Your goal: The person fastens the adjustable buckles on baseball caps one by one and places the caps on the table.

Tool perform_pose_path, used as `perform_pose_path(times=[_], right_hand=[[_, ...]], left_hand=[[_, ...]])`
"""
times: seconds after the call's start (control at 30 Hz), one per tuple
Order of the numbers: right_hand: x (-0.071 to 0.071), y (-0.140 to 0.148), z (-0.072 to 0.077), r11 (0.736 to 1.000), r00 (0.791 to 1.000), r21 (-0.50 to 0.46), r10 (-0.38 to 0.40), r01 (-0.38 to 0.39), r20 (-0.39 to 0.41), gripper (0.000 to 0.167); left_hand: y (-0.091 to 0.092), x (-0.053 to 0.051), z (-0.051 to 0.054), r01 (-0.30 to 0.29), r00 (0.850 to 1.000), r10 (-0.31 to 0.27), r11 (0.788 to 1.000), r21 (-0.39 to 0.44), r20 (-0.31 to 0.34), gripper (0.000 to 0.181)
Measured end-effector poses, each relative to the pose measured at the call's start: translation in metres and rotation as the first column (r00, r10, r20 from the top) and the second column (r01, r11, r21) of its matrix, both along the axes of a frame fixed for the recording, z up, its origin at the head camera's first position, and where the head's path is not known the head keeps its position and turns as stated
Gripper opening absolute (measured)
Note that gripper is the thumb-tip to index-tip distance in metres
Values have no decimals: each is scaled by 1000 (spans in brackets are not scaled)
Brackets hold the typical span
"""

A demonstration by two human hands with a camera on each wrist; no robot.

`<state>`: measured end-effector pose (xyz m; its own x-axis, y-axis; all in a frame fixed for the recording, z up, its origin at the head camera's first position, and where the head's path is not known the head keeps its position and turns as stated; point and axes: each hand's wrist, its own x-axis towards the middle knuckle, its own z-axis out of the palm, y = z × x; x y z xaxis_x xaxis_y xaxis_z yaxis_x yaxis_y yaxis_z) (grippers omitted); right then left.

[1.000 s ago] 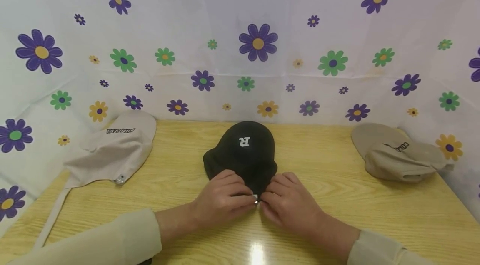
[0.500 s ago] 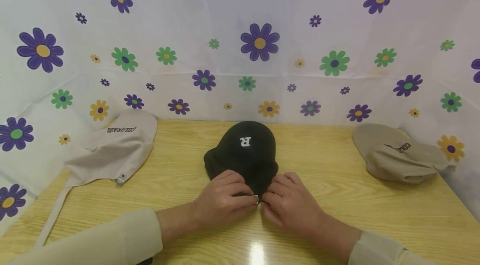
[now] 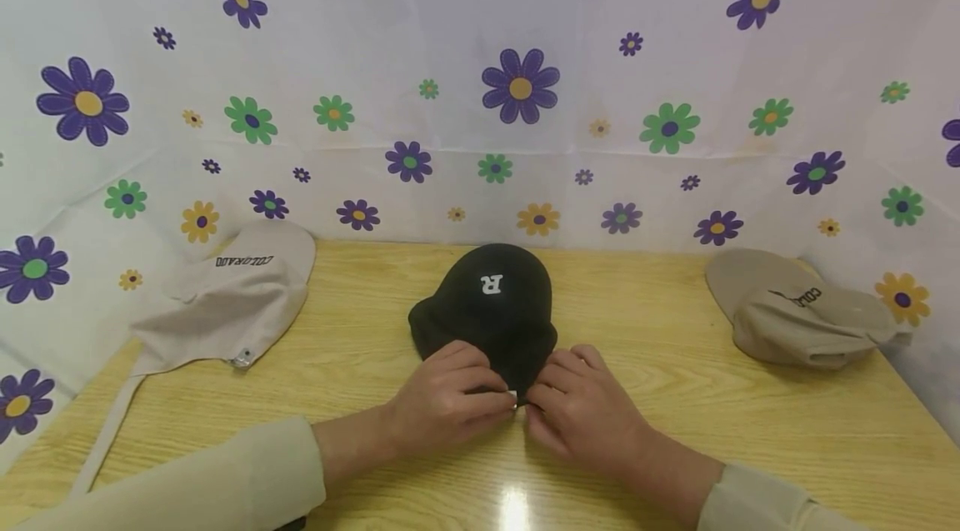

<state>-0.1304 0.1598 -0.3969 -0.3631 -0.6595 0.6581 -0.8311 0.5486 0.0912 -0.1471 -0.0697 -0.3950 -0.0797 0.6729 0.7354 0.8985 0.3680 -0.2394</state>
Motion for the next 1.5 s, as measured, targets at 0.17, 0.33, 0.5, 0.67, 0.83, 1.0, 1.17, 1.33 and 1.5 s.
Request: perform_pose_path(times=[0.17,0.33,0.5,0.67,0.83,1.0,1.17,1.33,1.5], right_hand=[[0,0,-1,1000,1000,-14,1,-1,3,39],[0,0,-2,1000,1000,-14,-10,10,2,39],[0,0,-2,1000,1000,-26,-11,10,-18,40],[0,0,-1,999,1000,-39,-9,8,-28,39],[-1,-1,-1,999,999,-47,-9,8,-35,38],[-1,-1,-1,999,999,-49,-9,7,-41,38],[-1,0,-2,999,999,-51,-19,17,-43,38],[-1,-1,-2,998,999,-57,-23,20,-44,36],[0,0,-1,998,999,-63,-26,24,-33,33]], left_hand=[[0,0,0,-4,1000,4,1000,-7,11,6],[-1,0,0,2,1000,-2,1000,-6,12,5],[0,-1,0,2,1000,-2,1000,-2,8,5],[0,0,0,-7,1000,7,1000,-10,25,6],[0,0,0,-7,1000,7,1000,-11,16,6],[-1,0,0,-5,1000,5,1000,-7,10,5],[-1,0,0,-11,1000,11,1000,-9,19,7],[0,0,-1,-12,1000,13,1000,-4,17,6],[0,0,-1,-10,1000,10,1000,2,17,5]])
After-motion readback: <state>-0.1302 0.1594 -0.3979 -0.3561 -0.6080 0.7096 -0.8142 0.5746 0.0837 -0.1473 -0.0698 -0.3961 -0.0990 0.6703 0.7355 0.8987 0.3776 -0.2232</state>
